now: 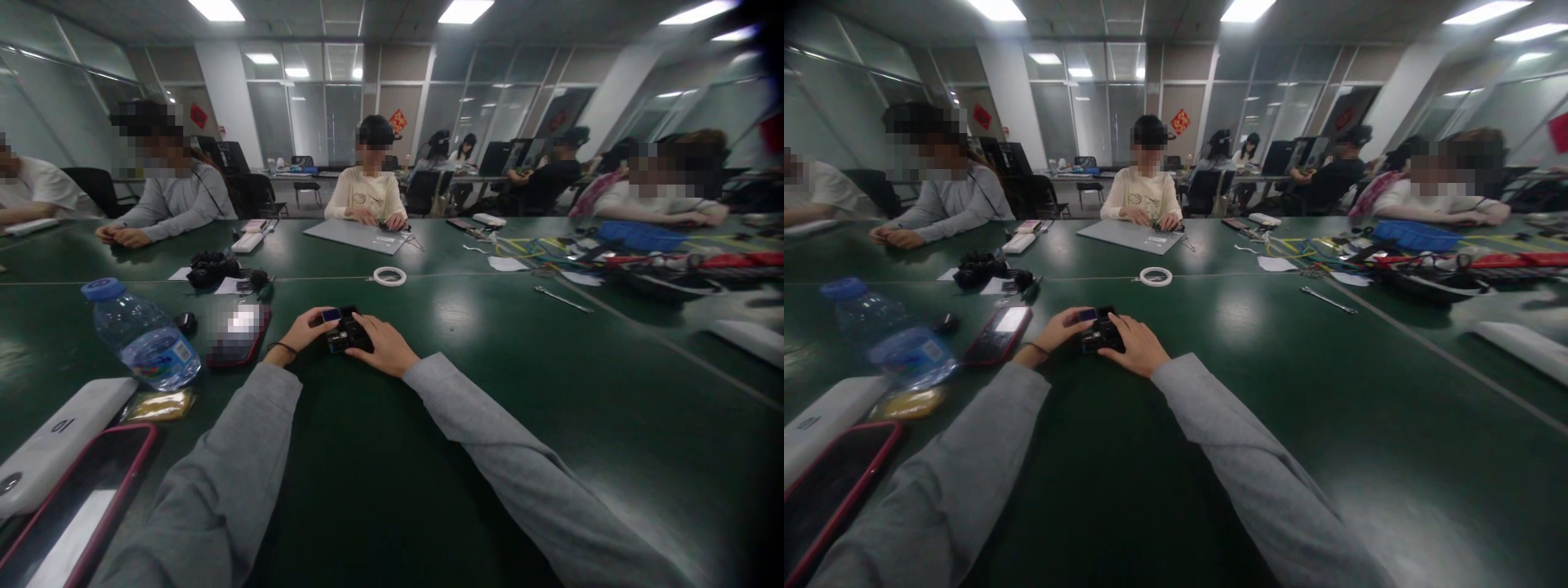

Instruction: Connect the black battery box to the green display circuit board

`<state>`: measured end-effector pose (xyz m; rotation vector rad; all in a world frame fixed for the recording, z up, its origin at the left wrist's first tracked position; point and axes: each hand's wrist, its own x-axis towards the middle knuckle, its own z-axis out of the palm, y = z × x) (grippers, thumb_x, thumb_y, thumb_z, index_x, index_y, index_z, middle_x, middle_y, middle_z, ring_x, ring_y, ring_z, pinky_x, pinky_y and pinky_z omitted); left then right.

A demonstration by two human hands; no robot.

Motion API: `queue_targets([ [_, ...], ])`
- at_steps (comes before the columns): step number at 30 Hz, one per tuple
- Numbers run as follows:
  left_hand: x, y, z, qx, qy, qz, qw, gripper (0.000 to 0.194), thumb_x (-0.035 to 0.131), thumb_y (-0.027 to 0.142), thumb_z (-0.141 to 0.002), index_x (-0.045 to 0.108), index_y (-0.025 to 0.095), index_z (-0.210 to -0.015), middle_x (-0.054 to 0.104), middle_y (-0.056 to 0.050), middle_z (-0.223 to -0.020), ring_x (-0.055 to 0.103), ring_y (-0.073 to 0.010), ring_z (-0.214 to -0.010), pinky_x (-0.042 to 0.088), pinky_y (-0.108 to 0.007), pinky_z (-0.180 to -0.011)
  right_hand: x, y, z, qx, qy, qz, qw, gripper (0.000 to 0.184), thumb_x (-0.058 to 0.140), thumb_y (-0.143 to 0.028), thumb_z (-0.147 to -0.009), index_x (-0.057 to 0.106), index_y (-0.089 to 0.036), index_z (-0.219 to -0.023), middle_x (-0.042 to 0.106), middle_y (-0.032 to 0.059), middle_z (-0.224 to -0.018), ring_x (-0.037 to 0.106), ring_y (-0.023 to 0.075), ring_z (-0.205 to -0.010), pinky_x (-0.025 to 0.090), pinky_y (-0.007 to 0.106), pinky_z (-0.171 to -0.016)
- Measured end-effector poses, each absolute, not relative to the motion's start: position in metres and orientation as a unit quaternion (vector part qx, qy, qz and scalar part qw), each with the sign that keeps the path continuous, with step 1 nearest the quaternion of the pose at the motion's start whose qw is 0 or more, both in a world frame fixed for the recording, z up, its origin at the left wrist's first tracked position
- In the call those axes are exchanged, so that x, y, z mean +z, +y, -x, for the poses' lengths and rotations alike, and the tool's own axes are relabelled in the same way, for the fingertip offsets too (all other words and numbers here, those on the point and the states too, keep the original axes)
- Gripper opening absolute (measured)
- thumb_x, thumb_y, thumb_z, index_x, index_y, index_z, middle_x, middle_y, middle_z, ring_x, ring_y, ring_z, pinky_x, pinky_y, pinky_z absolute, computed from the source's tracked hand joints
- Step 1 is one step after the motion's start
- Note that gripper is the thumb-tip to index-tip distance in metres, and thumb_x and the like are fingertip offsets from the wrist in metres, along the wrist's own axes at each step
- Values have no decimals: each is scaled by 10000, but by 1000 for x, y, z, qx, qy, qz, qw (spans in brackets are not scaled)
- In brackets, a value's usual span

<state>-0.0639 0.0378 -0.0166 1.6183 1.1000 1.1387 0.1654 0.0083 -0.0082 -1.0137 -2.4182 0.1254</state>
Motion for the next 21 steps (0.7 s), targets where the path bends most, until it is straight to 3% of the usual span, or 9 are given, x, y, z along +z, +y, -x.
queue_targets([
  [10,-18,38,66,453,441,-648,425,525,695,384,-676,576,144,-1127,624,-113,-1137,577,-213,-1048,404,-410,-978,-4,-2,-168,23,-883,381,273,671,529,-537,-828,316,-195,-1365,484,128,-1190,511,258,-1025,461,414,-825],
  [21,-18,36,65,460,431,-646,431,513,692,382,-682,574,141,-1119,620,-119,-1142,584,-207,-1035,419,-401,-966,-8,-4,-172,82,-844,401,347,539,537,-424,-846,385,-224,-1324,471,88,-1102,519,220,-982,466,400,-861],
])
